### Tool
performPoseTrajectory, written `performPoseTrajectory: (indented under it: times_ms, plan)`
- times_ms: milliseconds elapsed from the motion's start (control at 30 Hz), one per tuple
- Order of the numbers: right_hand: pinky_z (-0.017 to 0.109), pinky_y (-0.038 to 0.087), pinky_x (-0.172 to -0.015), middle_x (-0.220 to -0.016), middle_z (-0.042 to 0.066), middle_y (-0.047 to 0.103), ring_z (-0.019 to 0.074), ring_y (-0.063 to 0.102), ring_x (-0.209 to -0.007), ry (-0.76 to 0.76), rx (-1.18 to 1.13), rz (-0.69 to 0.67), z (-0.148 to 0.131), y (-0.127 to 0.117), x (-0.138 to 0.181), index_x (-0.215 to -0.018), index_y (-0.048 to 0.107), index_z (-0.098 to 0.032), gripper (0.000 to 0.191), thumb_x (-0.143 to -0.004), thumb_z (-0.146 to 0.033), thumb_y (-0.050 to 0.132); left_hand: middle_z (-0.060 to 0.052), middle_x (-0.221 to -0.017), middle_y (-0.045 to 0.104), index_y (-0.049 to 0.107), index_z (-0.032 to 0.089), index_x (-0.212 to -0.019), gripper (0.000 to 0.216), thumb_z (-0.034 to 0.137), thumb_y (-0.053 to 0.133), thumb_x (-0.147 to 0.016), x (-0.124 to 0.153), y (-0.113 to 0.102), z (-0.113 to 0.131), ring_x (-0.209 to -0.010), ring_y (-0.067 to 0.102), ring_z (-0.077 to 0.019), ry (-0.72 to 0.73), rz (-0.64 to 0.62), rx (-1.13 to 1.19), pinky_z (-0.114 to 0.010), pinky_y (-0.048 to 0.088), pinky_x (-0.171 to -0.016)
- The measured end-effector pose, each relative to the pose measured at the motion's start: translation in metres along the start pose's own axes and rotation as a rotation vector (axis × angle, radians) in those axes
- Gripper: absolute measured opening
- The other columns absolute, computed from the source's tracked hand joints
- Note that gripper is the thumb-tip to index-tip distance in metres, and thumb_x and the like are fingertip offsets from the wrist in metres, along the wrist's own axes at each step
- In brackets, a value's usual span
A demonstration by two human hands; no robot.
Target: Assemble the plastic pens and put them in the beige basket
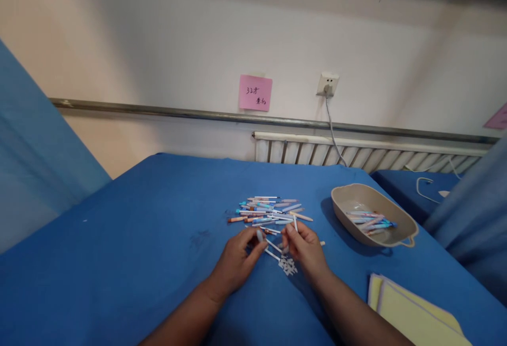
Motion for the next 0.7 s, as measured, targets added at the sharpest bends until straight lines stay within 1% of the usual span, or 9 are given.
performPoseTrajectory:
  times_ms: [67,100,167,233,300,400,567,633,700]
  plan:
    - [0.019,0.021,-0.036,-0.053,-0.004,0.054,0.0056,0.031,-0.036,0.001,-0.015,0.024,0.001,-0.001,-0.002,-0.075,0.061,-0.017,0.039,-0.078,-0.056,0.055,0.000,-0.072,0.059,0.058,0.019,-0.076,0.017,0.033,0.052,-0.084,-0.001,0.001,-0.001,-0.066,0.052,-0.0140,0.013,-0.097,0.003,-0.024,0.042,-0.063]
    - [0.018,0.022,-0.036,-0.053,-0.003,0.054,0.0056,0.032,-0.037,0.005,-0.019,0.037,0.002,-0.002,-0.002,-0.076,0.062,-0.017,0.040,-0.078,-0.056,0.055,0.001,-0.071,0.059,0.058,0.019,-0.075,0.017,0.033,0.053,-0.083,-0.001,0.002,-0.002,-0.066,0.052,-0.0139,0.000,-0.110,0.030,-0.024,0.042,-0.063]
    - [0.018,0.023,-0.036,-0.055,-0.003,0.054,0.0057,0.034,-0.038,0.009,-0.013,0.054,0.004,-0.003,-0.003,-0.078,0.062,-0.016,0.042,-0.077,-0.057,0.055,0.000,-0.075,0.061,0.058,0.018,-0.082,0.017,0.035,0.054,-0.083,-0.003,0.004,-0.006,-0.069,0.055,-0.0144,-0.076,-0.039,0.188,-0.026,0.044,-0.065]
    - [0.019,0.024,-0.037,-0.058,-0.002,0.054,0.0060,0.035,-0.039,0.002,0.018,0.055,0.006,-0.004,-0.004,-0.080,0.063,-0.016,0.043,-0.078,-0.058,0.054,-0.001,-0.081,0.063,0.055,0.018,-0.089,0.022,0.037,0.059,-0.080,-0.006,0.006,-0.011,-0.071,0.059,-0.0150,-0.175,0.075,0.470,-0.028,0.047,-0.067]
    - [0.019,0.027,-0.039,-0.060,-0.002,0.055,0.0066,0.036,-0.041,-0.020,0.080,0.034,0.007,-0.004,-0.004,-0.080,0.064,-0.016,0.042,-0.079,-0.056,0.053,-0.002,-0.083,0.065,0.051,0.018,-0.094,0.031,0.037,0.066,-0.075,-0.008,0.009,-0.015,-0.068,0.061,-0.0145,-0.260,0.149,0.767,-0.029,0.049,-0.065]
    - [0.021,0.031,-0.044,-0.060,-0.001,0.056,0.0083,0.039,-0.045,-0.052,0.169,-0.031,0.006,-0.001,-0.002,-0.076,0.064,-0.016,0.037,-0.079,-0.052,0.056,-0.002,-0.087,0.067,0.049,0.018,-0.098,0.037,0.030,0.072,-0.071,-0.007,0.010,-0.015,-0.069,0.063,-0.0134,-0.357,0.133,1.049,-0.027,0.050,-0.065]
    - [0.021,0.032,-0.046,-0.058,-0.002,0.058,0.0093,0.043,-0.048,-0.029,0.110,-0.125,0.000,0.007,0.003,-0.070,0.062,-0.017,0.030,-0.073,-0.047,0.065,-0.004,-0.093,0.067,0.054,0.017,-0.091,0.027,0.022,0.072,-0.073,-0.004,0.009,-0.010,-0.082,0.065,-0.0141,-0.420,0.030,1.235,-0.027,0.049,-0.076]
    - [0.019,0.029,-0.043,-0.058,-0.003,0.059,0.0080,0.042,-0.045,-0.004,0.048,-0.132,-0.001,0.008,0.003,-0.071,0.062,-0.017,0.030,-0.071,-0.047,0.067,-0.004,-0.089,0.067,0.055,0.016,-0.090,0.025,0.023,0.072,-0.073,-0.004,0.009,-0.010,-0.080,0.064,-0.0136,-0.422,0.007,1.227,-0.025,0.048,-0.074]
    - [0.018,0.025,-0.040,-0.059,-0.002,0.060,0.0062,0.039,-0.042,0.020,-0.006,-0.114,0.000,0.008,0.003,-0.073,0.062,-0.017,0.031,-0.069,-0.047,0.070,-0.003,-0.079,0.066,0.057,0.015,-0.089,0.024,0.025,0.072,-0.073,-0.005,0.011,-0.013,-0.071,0.061,-0.0112,-0.416,-0.011,1.159,-0.022,0.047,-0.066]
Point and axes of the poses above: each hand's wrist, its own x-axis away from the middle knuckle, its own y-axis out of the palm, z = x × y, the point moved 1 cm from there along -x, towards the middle knuckle
